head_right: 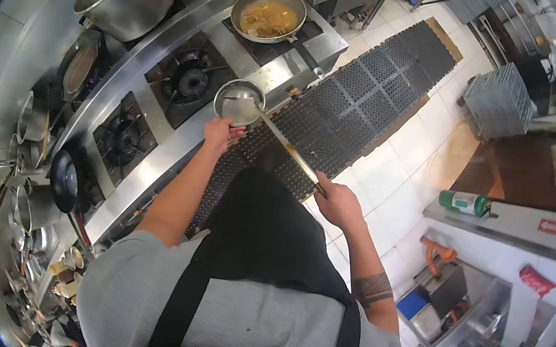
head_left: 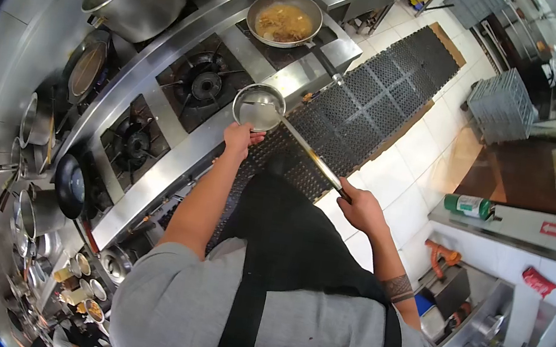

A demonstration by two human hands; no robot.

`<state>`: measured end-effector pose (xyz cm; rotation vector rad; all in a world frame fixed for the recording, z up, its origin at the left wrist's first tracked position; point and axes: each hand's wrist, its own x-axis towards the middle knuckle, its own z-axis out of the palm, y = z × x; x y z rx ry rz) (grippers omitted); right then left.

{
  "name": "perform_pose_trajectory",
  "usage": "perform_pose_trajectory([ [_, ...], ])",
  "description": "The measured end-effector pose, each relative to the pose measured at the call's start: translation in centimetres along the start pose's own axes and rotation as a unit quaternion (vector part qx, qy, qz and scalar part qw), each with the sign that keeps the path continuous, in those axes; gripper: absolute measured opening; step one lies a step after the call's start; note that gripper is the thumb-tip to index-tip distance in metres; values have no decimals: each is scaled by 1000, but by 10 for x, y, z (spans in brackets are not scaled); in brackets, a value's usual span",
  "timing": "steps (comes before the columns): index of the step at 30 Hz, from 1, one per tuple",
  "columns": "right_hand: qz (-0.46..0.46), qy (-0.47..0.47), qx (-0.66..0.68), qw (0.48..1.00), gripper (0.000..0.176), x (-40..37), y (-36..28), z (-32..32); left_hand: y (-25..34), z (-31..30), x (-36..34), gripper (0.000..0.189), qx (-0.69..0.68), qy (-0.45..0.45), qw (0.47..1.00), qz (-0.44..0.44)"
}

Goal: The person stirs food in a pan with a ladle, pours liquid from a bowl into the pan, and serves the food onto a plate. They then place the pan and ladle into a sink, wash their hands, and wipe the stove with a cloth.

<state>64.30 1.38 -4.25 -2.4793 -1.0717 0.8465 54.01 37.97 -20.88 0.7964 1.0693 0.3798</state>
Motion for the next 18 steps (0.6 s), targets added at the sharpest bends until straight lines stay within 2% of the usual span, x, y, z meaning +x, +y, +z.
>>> perform_pose_trajectory([
  [3,2,-20,-1,1000,51,39,11,-34,-9,7,4,26,-16,39,999,15],
  [5,-8,-70,-9,997,51,65,9,-63,-20,-1,12,27,-51,43,998,15],
  [8,-31,-91,-23,995,50,109,20,-92,-31,2,2,29,-86,51,995,17],
  [10,-33,-128,-20,991,52,133,11,-117,-45,12,-6,41,-88,24,996,18],
  [11,-39,-137,-32,989,52,147,8,-130,-49,18,-10,41,-101,32,994,16],
  [12,-52,-146,-49,987,53,160,6,-140,-49,23,-17,49,68,-73,995,-11],
  [13,-67,-154,-64,984,55,173,4,-149,-47,28,-20,56,236,-174,955,-37],
  [14,-101,-149,-49,982,56,185,6,-160,-45,38,-19,65,327,-216,919,42],
  [15,-108,-159,-53,980,56,197,7,-169,-43,54,-14,65,321,-206,924,39],
  [18,-128,-212,-102,963,54,235,0,-200,-35,119,30,71,244,-286,926,30],
])
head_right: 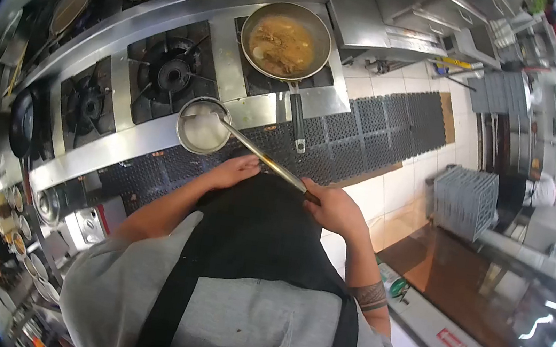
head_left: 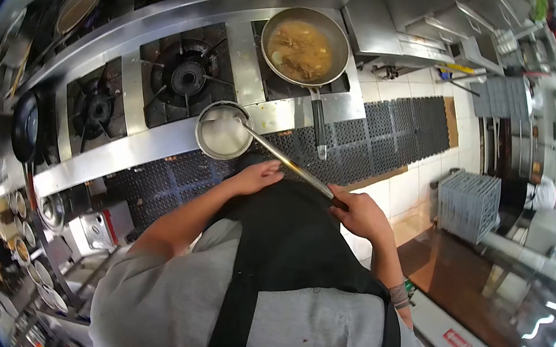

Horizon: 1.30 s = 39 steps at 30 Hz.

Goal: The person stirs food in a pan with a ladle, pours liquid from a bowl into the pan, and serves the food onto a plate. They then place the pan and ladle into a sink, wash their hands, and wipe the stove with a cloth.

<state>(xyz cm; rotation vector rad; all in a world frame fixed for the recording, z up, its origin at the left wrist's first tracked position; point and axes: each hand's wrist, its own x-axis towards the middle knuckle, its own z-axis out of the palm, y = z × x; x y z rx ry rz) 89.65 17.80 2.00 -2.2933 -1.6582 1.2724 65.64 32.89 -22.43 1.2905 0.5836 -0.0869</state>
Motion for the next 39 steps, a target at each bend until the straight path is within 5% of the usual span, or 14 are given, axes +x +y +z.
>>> perform_pose_trajectory([
  [1,-8,-12,-9,1000,54,7,-1,-15,6,11,31,74,-16,-10,1000,12],
  [3,-39,-26,-40,998,52,22,2,-42,22,44,92,67,-46,139,987,72],
  [5,-65,-50,-56,995,50,38,13,-61,53,54,139,47,-206,124,969,46],
  [9,-157,-57,-97,981,51,71,41,-87,96,68,159,35,-228,317,918,70],
  [13,-214,-91,-120,965,50,97,60,-106,106,106,145,48,-63,402,913,4],
  [14,-223,-94,-118,963,50,104,63,-111,113,100,143,49,91,399,912,12],
  [17,-261,-102,-133,951,50,112,72,-116,113,92,170,47,-129,484,864,55],
  [19,-257,-122,-153,946,48,112,73,-118,64,105,197,43,-102,493,863,53],
  [21,-284,-83,-132,946,42,115,75,-117,58,128,194,36,317,497,783,197],
  [23,-288,-85,-138,944,42,120,78,-114,54,122,204,32,337,500,789,112],
  [25,-287,-90,-143,943,41,116,78,-110,56,99,216,33,-111,491,862,65],
  [31,-244,-92,-132,956,39,104,69,-99,75,100,194,40,66,469,881,26],
  [39,-228,-66,-118,964,53,84,66,-82,88,92,147,33,-201,377,903,55],
])
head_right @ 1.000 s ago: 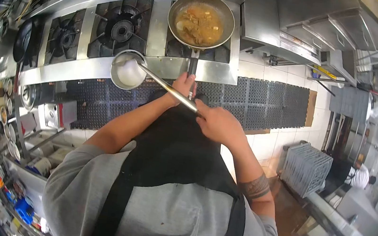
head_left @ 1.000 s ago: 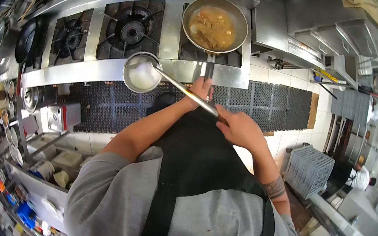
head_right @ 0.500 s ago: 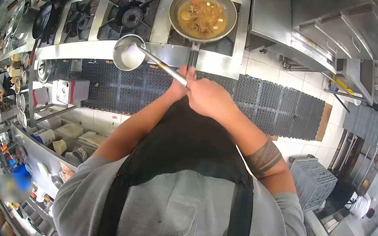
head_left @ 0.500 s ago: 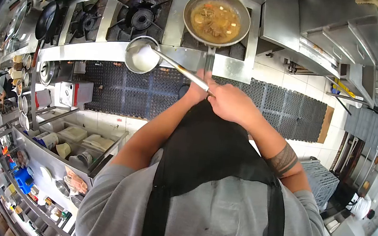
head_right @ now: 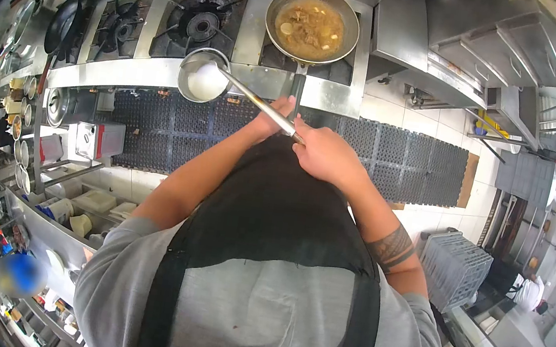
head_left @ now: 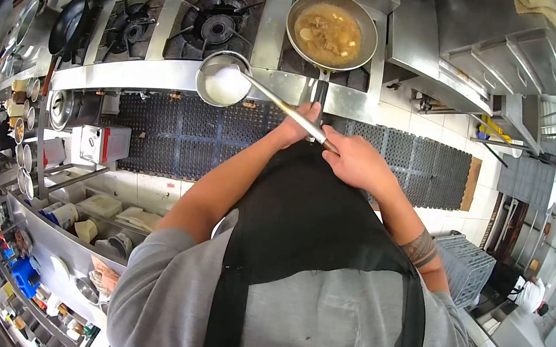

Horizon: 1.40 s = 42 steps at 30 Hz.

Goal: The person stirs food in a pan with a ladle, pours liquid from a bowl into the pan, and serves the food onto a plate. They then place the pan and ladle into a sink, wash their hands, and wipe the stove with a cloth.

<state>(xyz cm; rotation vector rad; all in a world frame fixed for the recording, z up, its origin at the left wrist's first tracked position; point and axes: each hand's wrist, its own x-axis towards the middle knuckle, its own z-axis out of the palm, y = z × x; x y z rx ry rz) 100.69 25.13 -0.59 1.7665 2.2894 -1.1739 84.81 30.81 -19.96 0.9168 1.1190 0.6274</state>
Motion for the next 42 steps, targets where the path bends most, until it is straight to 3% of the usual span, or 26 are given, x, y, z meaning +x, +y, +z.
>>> perform_pose_trajectory([
  [2,7,3,-5,1000,54,-3,-1,1,-40,-32,5,29,1,-135,991,-11],
  [3,7,4,2,1000,53,-4,-2,-1,-50,-47,-3,29,-4,-130,991,-10],
  [5,-7,-10,4,1000,52,-5,-5,2,-73,-76,-36,37,-71,25,993,-87],
  [6,-2,0,-6,1000,54,-6,-3,5,-73,-89,-52,37,-79,41,992,-89],
  [8,-8,2,-21,1000,56,-3,-1,7,-55,-112,-81,28,-271,206,940,12],
  [9,-7,4,-21,1000,57,-4,-1,6,-42,-121,-86,28,-290,240,926,36],
  [11,24,-24,-46,998,58,-3,0,2,-21,-139,-77,30,-288,284,912,67],
  [14,-18,-9,-66,998,60,-6,1,1,-24,-158,-51,19,-244,315,914,72],
  [17,-28,-16,-115,993,61,-10,-6,-9,-19,-157,-47,8,-273,388,878,71],
  [20,-26,-21,-150,988,61,-14,-4,-16,-25,-157,-44,9,-222,423,874,87],
  [26,-22,-34,-205,978,62,-25,-8,-31,-18,-158,-45,14,-179,451,873,50],
  [29,-43,-32,-176,983,64,-35,-3,-38,-18,-160,-47,15,-186,442,876,45],
  [32,13,-63,-69,996,65,-41,-7,-43,-32,-159,-44,17,-202,434,874,83],
  [35,-9,-20,-34,999,65,-36,6,-25,-30,-152,-50,19,-220,381,897,37],
  [39,-23,9,-145,989,69,-11,9,-6,-16,-139,-57,24,-255,257,932,-36],
  [42,-24,-6,-175,984,73,-10,11,-6,-21,-139,-42,27,-334,310,889,36],
])
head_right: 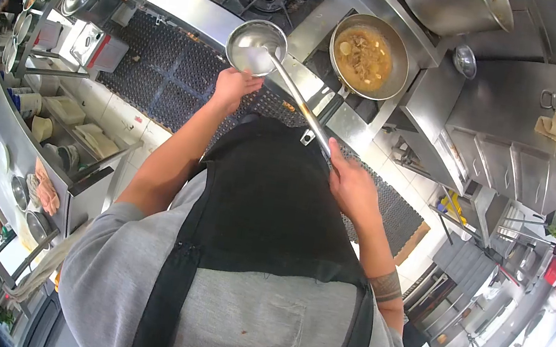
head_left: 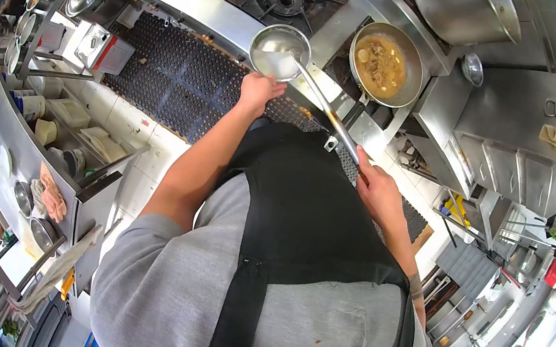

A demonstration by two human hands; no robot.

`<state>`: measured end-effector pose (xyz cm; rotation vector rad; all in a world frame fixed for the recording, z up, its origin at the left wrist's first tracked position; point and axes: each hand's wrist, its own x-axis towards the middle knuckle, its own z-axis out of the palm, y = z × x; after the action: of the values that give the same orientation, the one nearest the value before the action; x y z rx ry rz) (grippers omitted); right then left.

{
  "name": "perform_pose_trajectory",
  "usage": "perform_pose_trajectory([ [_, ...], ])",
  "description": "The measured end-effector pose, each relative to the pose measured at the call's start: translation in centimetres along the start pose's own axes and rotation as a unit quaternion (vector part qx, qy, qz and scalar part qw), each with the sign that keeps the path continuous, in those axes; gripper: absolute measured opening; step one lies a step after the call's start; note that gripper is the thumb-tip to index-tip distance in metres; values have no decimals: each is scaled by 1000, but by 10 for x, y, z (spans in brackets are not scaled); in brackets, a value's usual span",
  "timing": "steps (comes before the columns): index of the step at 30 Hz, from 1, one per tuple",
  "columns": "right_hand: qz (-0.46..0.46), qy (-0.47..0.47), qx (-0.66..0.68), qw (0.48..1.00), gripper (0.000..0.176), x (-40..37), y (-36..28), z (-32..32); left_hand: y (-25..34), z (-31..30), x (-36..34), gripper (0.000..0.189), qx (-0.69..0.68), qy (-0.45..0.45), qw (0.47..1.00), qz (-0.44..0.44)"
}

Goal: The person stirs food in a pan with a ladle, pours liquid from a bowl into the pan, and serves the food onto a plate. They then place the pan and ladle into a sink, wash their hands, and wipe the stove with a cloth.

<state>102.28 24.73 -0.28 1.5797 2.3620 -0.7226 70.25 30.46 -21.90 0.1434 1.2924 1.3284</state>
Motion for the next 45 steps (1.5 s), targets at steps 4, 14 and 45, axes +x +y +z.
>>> perform_pose_trajectory([
  [4,-33,-21,57,998,72,-9,-1,-11,4,-2,9,27,-22,22,999,9],
  [14,38,-84,168,981,59,-24,-19,-47,10,-10,3,31,48,36,998,32],
  [45,82,-85,260,958,67,-22,-4,-29,-2,-27,18,21,133,8,989,70],
])
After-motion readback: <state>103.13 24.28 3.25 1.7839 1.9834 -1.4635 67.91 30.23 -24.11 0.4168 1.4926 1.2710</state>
